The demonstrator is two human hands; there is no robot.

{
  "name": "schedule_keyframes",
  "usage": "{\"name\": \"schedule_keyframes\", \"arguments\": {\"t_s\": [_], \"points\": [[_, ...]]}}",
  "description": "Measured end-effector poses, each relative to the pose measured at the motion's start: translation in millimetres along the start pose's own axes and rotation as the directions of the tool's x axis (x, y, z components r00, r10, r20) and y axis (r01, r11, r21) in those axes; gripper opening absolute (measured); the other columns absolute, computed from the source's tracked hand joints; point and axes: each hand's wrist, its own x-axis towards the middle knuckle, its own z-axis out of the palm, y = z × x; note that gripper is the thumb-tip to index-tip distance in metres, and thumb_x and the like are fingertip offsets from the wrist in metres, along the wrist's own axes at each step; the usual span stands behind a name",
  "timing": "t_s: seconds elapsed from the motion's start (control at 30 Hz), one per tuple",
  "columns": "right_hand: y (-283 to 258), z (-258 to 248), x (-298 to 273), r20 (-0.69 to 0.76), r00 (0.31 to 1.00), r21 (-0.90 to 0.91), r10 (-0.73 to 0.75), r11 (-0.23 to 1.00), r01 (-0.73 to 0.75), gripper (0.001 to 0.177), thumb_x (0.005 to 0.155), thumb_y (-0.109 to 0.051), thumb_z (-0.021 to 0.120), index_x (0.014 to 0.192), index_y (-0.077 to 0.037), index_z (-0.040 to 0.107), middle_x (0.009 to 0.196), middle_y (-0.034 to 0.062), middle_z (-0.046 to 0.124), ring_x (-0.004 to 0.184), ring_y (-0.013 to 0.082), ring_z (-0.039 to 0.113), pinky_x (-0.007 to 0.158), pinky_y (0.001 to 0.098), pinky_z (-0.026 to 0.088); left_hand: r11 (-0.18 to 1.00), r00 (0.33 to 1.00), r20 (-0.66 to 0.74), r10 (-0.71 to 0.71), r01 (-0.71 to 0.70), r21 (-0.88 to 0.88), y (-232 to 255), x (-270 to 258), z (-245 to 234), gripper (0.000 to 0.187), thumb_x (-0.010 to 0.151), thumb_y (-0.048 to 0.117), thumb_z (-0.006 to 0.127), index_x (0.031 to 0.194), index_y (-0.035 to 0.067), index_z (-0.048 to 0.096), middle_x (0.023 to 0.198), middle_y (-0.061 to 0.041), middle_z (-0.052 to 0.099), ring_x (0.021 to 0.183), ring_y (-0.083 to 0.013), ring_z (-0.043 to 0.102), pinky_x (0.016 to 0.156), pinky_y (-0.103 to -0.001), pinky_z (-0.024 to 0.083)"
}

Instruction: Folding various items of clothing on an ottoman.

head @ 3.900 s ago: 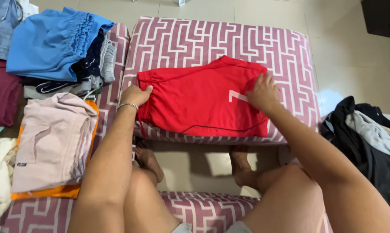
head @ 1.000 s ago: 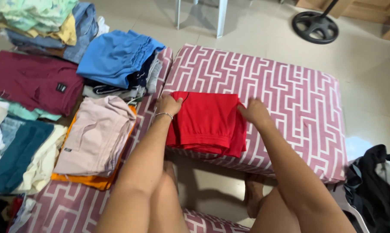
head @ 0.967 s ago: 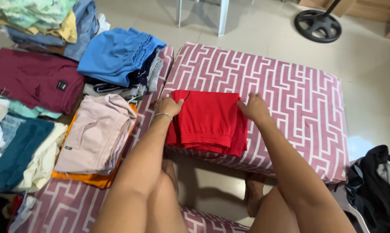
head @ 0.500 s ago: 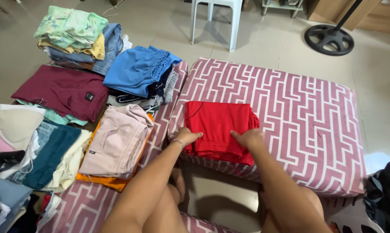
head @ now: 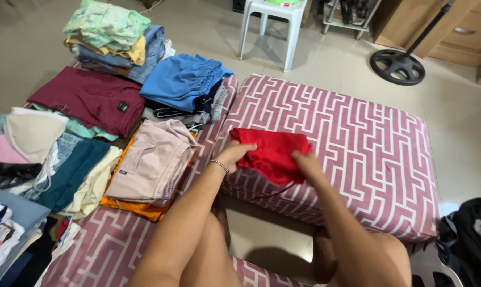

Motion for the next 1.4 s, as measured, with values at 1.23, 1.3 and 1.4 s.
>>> {"name": "schedule_keyframes", "arguments": {"t_s": [1.23, 1.3, 1.4], "points": [[-166, 181, 88, 0.291, 0.572, -0.507, -0.767, 0.383, 0.772, 0.082, 0.101, -0.040, 0.062, 0.154, 0.014, 0.029, 0.155, 0.0449, 0.028, 0.146, 0.0574, 0.032, 0.121, 0.0513, 0.032, 0.741, 0.941, -0.248, 0.232, -0.336, -0.581, 19, 61, -144, 0.014, 0.094, 0.015, 0.071, 0.097, 0.003, 0.065, 0.087, -0.008, 0.070, 0.071, -0.0179, 0.070, 0.061, -0.032, 0.057], [-158, 150, 62, 0.308, 0.684, -0.498, -0.662, 0.500, 0.708, 0.087, 0.100, -0.045, 0.057, 0.155, 0.015, 0.024, 0.157, 0.0434, 0.025, 0.145, 0.0543, 0.032, 0.120, 0.0499, 0.032, 0.823, 0.938, -0.146, 0.314, -0.345, -0.451, 10, 37, -122, 0.015, 0.097, 0.018, 0.068, 0.096, 0.004, 0.065, 0.085, -0.007, 0.070, 0.068, -0.0167, 0.070, 0.060, -0.030, 0.057], [-131, 99, 41, 0.359, 0.739, -0.569, -0.570, 0.494, 0.658, 0.089, 0.099, -0.048, 0.056, 0.154, 0.012, 0.022, 0.159, 0.0393, 0.022, 0.148, 0.0516, 0.026, 0.119, 0.0491, 0.031, 0.888, 0.944, -0.046, 0.326, -0.323, -0.327, 1, 15, -87, 0.015, 0.098, 0.020, 0.066, 0.094, 0.006, 0.066, 0.082, -0.005, 0.070, 0.066, -0.0155, 0.069, 0.059, -0.029, 0.057]]}}
